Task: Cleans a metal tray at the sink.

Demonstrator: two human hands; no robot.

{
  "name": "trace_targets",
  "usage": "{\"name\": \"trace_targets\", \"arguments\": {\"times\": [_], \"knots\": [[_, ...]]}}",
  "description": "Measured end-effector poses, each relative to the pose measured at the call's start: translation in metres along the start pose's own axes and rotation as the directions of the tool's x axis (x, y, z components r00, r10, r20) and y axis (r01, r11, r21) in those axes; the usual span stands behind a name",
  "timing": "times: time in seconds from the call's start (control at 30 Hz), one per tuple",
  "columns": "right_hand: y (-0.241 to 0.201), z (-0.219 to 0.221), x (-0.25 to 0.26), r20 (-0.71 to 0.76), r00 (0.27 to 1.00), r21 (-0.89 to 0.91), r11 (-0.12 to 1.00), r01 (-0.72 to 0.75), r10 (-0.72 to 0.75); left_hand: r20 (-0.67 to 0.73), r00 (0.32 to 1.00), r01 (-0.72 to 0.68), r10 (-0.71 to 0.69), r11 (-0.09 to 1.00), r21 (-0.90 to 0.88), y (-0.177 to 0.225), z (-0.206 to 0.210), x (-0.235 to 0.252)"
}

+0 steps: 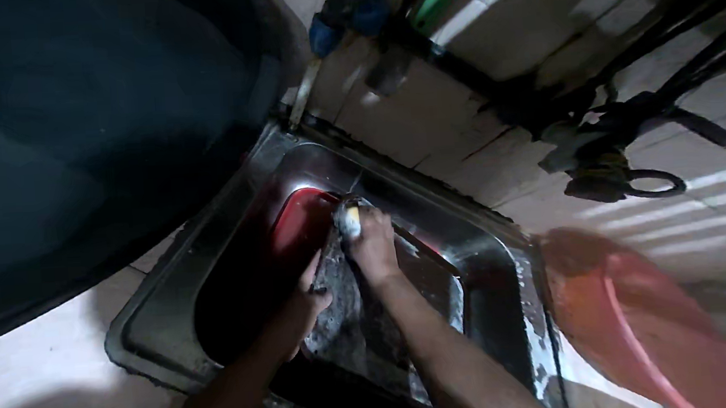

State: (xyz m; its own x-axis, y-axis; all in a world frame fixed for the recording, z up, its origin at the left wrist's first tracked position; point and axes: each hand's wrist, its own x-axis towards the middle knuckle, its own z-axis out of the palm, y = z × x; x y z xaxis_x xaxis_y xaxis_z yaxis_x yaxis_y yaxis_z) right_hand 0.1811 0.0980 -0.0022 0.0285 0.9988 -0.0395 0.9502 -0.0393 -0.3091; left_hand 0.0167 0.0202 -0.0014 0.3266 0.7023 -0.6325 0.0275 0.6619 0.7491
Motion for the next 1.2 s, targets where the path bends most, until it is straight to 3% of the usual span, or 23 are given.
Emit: {"name": "trace_targets", "arguments": {"times": [0.13, 0.2, 0.33, 0.4, 0.47, 0.6, 0.63, 0.7, 0.77, 0.83, 0.9, 0.97, 1.07, 1.1, 1.13, 1.2], "knots": [[0.038, 0.003, 0.012, -0.074, 0.994, -0.024, 0.996, -0.083, 0.081, 0.009, 1.0, -0.027, 0.027, 0.994, 0.11, 0.001, -0.001, 0.0], [0.088, 0.001, -0.005, -0.058, 0.968, -0.036, 0.969, -0.245, 0.242, -0.005, 1.0, -0.013, 0.014, 0.993, 0.118, 0.003, -0.001, 0.0], [0.189, -0.007, -0.054, -0.058, 0.784, -0.058, 0.782, -0.62, 0.618, 0.0, 1.0, 0.005, -0.005, 0.985, 0.17, 0.009, -0.001, -0.002], [0.194, -0.01, -0.06, -0.054, 0.722, -0.049, 0.721, -0.691, 0.689, -0.004, 1.0, -0.02, 0.022, 0.983, 0.181, 0.009, 0.0, -0.003], [0.155, -0.006, -0.055, -0.061, 0.769, -0.02, 0.769, -0.639, 0.637, -0.02, 0.999, -0.043, 0.047, 0.982, 0.186, 0.006, 0.001, -0.004], [0.027, 0.011, -0.072, 0.045, 0.966, 0.099, 0.961, -0.259, 0.256, -0.085, 0.994, -0.058, 0.07, 0.989, 0.138, 0.002, 0.002, -0.005], [0.012, 0.015, -0.086, 0.042, 0.99, 0.105, 0.985, -0.135, 0.131, -0.088, 0.993, -0.063, 0.076, 0.987, 0.146, 0.001, 0.001, -0.005], [0.033, 0.028, -0.114, -0.08, 0.997, 0.068, 0.997, 0.029, -0.023, -0.085, 0.988, -0.114, 0.126, 0.984, 0.138, -0.004, 0.0, -0.007], [0.093, 0.031, -0.137, -0.126, 0.979, 0.047, 0.986, -0.157, 0.162, -0.036, 0.983, -0.175, 0.181, 0.976, 0.132, -0.01, -0.003, -0.005], [0.147, 0.02, -0.146, -0.098, 0.865, 0.01, 0.87, -0.493, 0.491, -0.035, 0.98, -0.194, 0.198, 0.977, 0.088, -0.009, 0.0, -0.001], [0.153, 0.011, -0.147, -0.051, 0.763, -0.026, 0.763, -0.646, 0.644, -0.015, 0.982, -0.19, 0.19, 0.982, 0.024, -0.007, 0.001, 0.0], [0.108, 0.012, -0.152, -0.055, 0.85, 0.03, 0.852, -0.523, 0.524, -0.009, 0.983, -0.181, 0.181, 0.983, -0.003, -0.006, 0.001, -0.001], [0.022, 0.018, -0.167, 0.001, 0.985, 0.077, 0.982, -0.173, 0.173, -0.032, 0.988, -0.148, 0.148, 0.989, 0.004, -0.007, 0.001, -0.001], [0.017, 0.02, -0.173, -0.015, 0.997, 0.085, 0.994, -0.072, 0.073, -0.034, 0.99, -0.14, 0.14, 0.99, 0.008, -0.006, 0.001, -0.002], [0.027, 0.021, -0.177, -0.008, 0.998, 0.105, 0.993, -0.059, 0.06, -0.033, 0.99, -0.136, 0.136, 0.991, 0.013, -0.006, 0.001, -0.003], [0.082, 0.022, -0.185, -0.018, 0.978, 0.093, 0.974, -0.205, 0.207, -0.038, 0.991, -0.128, 0.128, 0.992, -0.006, -0.003, 0.001, -0.004]]}}
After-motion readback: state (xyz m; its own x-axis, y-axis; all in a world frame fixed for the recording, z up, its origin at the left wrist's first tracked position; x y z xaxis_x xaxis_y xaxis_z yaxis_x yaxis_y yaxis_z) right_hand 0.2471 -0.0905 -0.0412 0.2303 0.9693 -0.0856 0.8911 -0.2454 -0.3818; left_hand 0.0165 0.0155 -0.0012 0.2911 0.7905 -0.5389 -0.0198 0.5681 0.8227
